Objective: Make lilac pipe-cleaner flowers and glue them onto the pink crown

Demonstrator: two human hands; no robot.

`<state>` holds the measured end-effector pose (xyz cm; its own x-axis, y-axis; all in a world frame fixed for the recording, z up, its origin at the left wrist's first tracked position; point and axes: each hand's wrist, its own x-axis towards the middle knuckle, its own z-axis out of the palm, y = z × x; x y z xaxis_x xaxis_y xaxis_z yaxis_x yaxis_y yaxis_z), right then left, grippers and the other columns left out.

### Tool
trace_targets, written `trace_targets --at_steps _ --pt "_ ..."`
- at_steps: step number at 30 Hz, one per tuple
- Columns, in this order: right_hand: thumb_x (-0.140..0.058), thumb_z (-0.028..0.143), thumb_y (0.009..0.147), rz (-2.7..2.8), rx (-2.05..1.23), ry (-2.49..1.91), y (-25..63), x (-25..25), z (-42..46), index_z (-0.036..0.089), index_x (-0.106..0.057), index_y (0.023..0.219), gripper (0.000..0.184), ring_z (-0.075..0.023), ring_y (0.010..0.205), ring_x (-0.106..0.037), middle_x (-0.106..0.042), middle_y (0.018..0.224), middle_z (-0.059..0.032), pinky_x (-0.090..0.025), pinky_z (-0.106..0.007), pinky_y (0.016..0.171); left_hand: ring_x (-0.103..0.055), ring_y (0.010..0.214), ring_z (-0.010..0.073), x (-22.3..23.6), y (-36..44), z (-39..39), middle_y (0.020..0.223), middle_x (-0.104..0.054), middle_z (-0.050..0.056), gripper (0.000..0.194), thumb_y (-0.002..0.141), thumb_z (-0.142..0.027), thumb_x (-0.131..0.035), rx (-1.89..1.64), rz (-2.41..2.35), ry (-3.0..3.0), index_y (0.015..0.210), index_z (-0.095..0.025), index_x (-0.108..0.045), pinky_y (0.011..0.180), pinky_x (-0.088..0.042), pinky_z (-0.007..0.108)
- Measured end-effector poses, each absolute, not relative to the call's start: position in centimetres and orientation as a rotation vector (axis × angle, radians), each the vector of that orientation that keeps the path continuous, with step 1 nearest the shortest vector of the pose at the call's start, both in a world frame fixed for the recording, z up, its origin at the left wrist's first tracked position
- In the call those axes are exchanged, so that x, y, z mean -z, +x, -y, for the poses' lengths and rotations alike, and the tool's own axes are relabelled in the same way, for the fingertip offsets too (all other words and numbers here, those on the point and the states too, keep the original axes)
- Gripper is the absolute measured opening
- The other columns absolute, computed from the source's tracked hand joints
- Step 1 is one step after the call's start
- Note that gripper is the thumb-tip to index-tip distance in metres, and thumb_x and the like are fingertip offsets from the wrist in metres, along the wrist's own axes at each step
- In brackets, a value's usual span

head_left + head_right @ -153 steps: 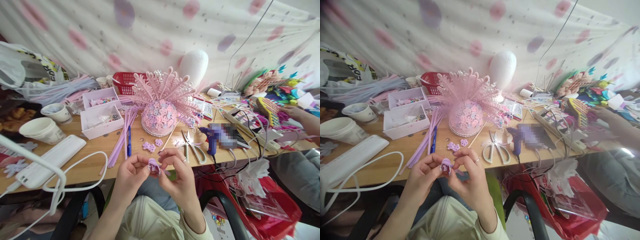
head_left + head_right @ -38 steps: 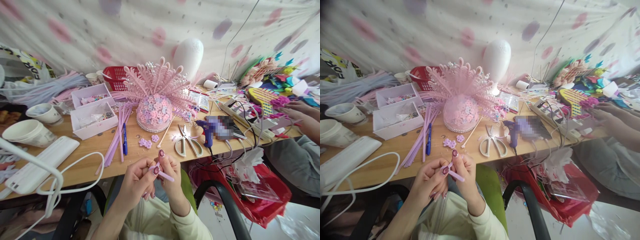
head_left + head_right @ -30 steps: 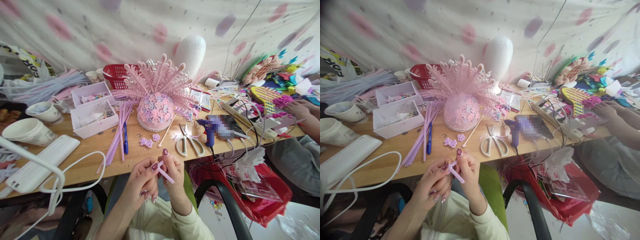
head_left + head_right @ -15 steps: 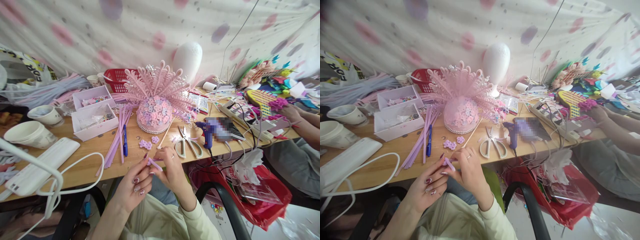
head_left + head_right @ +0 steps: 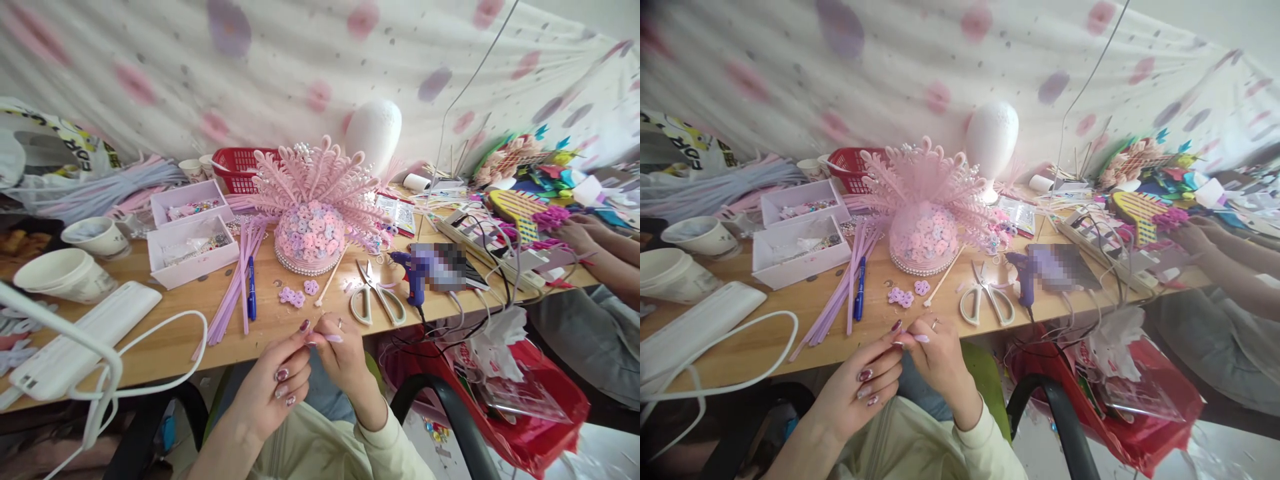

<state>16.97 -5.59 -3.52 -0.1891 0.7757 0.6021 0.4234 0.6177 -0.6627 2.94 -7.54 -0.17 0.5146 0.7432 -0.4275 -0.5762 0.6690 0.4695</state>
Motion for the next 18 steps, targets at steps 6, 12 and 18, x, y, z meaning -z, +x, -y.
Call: trace_targets --at_steps 6,12,18 --pt "-0.032 0.051 0.106 1.575 -0.571 -0.94 15.7 4.1 6.8 0.024 -0.047 0.065 0.051 -0.0152 0.049 -0.04 -0.048 0.055 0.0017 -0.029 -0.03 0.05 -0.019 0.03 0.0049 -0.2 2.2 6.6 0.037 -0.032 -0.015 0.037 0.084 -0.054 -0.071 -0.802 -0.697 0.879 0.078 -0.021 -0.055 0.033 -0.022 0.018" --pt "-0.04 0.063 0.1 1.186 -1.016 -0.998 13.9 3.8 7.8 0.022 -0.048 0.062 0.056 -0.0097 0.039 -0.031 -0.039 0.046 0.0061 -0.024 -0.024 0.038 -0.057 0.058 0.0127 -2.5 -0.2 5.5 0.065 -0.063 -0.003 0.016 0.095 -0.025 -0.058 -0.761 -0.908 1.956 0.08 -0.021 -0.059 0.056 -0.035 0.024" --pt "-0.073 0.072 0.072 0.667 -1.787 -0.803 13.5 1.8 8.0 0.023 -0.041 0.053 0.061 -0.0037 0.029 -0.017 -0.025 0.033 0.014 -0.025 -0.019 0.033 -0.065 0.068 0.0156 -3.8 -1.6 4.5 0.076 -0.072 -0.001 0.016 0.098 -0.018 -0.052 -0.524 -0.815 2.353 0.095 -0.021 -0.067 0.062 -0.037 0.025"
